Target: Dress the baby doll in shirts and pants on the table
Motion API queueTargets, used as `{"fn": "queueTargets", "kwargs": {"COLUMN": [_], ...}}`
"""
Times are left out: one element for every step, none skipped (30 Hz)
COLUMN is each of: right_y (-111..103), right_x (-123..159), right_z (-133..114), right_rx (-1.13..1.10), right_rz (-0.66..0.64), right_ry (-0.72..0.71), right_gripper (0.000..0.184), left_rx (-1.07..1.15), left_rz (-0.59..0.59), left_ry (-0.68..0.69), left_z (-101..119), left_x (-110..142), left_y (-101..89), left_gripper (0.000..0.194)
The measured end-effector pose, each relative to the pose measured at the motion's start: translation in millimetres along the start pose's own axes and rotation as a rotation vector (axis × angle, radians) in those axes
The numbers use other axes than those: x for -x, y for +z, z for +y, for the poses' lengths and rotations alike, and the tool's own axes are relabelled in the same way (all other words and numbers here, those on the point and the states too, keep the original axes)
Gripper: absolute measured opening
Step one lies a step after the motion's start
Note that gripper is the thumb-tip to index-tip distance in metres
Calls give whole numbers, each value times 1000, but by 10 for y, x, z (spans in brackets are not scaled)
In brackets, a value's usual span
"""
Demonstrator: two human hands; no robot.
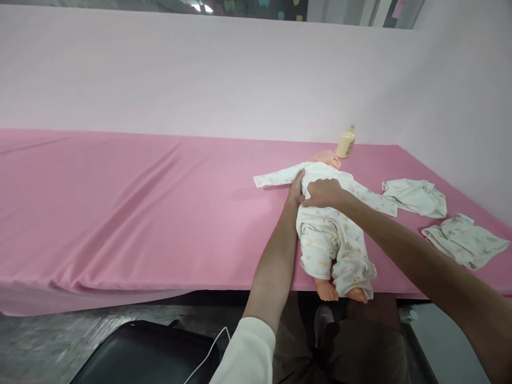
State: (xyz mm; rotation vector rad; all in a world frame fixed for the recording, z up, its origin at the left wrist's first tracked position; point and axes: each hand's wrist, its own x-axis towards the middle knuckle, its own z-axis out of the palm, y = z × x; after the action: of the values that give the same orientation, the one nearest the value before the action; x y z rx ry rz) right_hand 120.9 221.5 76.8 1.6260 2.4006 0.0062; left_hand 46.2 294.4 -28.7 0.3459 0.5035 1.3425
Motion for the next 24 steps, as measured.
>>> {"fn": "queueTargets", "kwargs": {"right_y": [-10,-24,-41,-60,-79,-97,-110,-116,-114,-101,-80,-49,-13,26,66,102,135,162,183,199,212,222,232,242], "right_x": [-12,-21,-26,-25,-20,-10,1,11,17,16,8,-8,-32,-59,-89,-120,-149,-176,-202,-227,-252,-278,-306,-335], "right_z": [15,35,58,82,107,131,151,168,182,194,205,216,228,241,255,267,278,285,290,291,291,289,287,287], "right_rx": [-4,-23,-53,-89,-120,-141,-149,-150,-147,-138,-122,-96,-63,-29,0,16,19,16,8,0,-6,-12,-19,-29], "right_rz": [-18,-48,-84,-123,-156,-182,-200,-209,-206,-184,-141,-75,6,91,167,230,275,307,331,353,373,392,410,424], "right_ry": [-6,-24,-49,-81,-115,-148,-173,-194,-209,-224,-241,-257,-270,-273,-264,-240,-203,-163,-128,-99,-75,-54,-32,-7], "right_gripper": [31,28,26,23,22,21,20,19,18,17,15,14,14,15,17,19,22,25,27,28,30,31,33,34], "left_rx": [-4,-11,-17,-16,-15,-14,-14,-13,-12,-11,-11,-12,-15,-17,-20,-25,-31,-37,-41,-43,-43,-43,-42,-36], "left_rz": [-26,-52,-72,-75,-70,-61,-51,-43,-35,-29,-26,-27,-31,-42,-52,-60,-67,-70,-71,-71,-71,-69,-63,-55], "left_ry": [18,32,33,25,16,7,5,10,23,34,42,43,40,27,14,3,-2,1,11,24,35,44,49,45], "left_z": [-5,-10,-15,-20,-24,-28,-32,-33,-33,-31,-28,-24,-20,-18,-18,-20,-24,-29,-36,-42,-46,-49,-48,-45], "left_x": [-18,-35,-50,-64,-74,-81,-83,-81,-75,-65,-54,-42,-31,-25,-23,-26,-35,-48,-63,-79,-93,-104,-111,-113], "left_y": [-14,-26,-37,-45,-50,-52,-50,-46,-40,-32,-24,-17,-13,-10,-11,-14,-20,-27,-34,-41,-46,-48,-47,-42], "left_gripper": [21,20,20,21,22,23,24,24,23,23,23,23,25,26,28,29,29,29,29,29,29,30,30,30]}}
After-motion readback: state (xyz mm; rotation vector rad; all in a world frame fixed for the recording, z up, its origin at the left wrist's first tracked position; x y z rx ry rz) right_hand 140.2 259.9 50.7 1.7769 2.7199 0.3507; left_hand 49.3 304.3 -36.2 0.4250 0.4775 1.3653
